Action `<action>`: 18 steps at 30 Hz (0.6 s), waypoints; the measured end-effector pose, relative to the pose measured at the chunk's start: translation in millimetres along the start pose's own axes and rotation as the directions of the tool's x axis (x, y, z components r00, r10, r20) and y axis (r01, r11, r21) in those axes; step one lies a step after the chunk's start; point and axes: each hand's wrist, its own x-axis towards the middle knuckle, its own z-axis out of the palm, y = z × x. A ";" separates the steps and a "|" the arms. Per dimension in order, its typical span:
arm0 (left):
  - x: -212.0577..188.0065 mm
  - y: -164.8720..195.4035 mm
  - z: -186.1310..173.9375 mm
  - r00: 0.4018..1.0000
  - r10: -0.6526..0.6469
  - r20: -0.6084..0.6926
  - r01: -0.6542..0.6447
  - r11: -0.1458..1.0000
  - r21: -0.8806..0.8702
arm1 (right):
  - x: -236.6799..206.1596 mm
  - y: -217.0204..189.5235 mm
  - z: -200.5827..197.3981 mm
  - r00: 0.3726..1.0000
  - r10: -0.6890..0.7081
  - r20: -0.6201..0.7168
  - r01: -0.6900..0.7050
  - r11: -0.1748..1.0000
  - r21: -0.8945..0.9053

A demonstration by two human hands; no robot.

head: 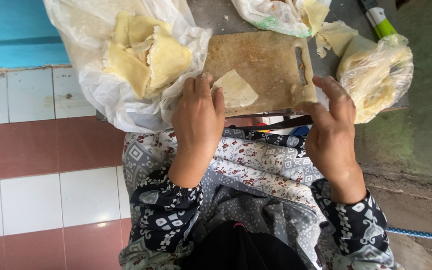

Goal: The person sits on the floor and folds stuffed pastries. They take a triangular dough wrapper from a plastic bag, spoon brown filling onto it from another bag, then pinch and fold the wrapper closed over the filling and set the finished parcel aside, repeating the cycle.

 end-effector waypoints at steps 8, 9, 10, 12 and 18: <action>4.4 -1.4 -9.6 1.000 0.012 -0.006 -0.012 1.000 -0.013 | 70.1 -30.0 49.6 0.969 -0.227 0.102 0.217 0.971 0.101; 4.2 -2.2 -10.1 1.000 0.005 0.004 -0.005 1.000 -0.020 | 72.7 -30.8 53.2 0.962 -0.242 0.125 0.237 0.970 0.053; 3.4 -3.0 -10.3 1.000 -0.003 0.016 0.004 1.000 -0.028 | 73.4 -31.8 56.2 0.959 -0.245 0.143 0.248 0.969 0.000; 1.9 -5.2 -9.9 0.999 -0.017 0.033 0.019 0.999 -0.047 | 72.0 -32.7 60.0 0.951 -0.251 0.181 0.272 0.956 -0.106; -1.8 -7.5 -7.9 1.000 0.011 0.012 -0.010 0.997 -0.070 | 68.0 -32.8 56.2 0.916 -0.290 0.278 0.356 0.906 -0.227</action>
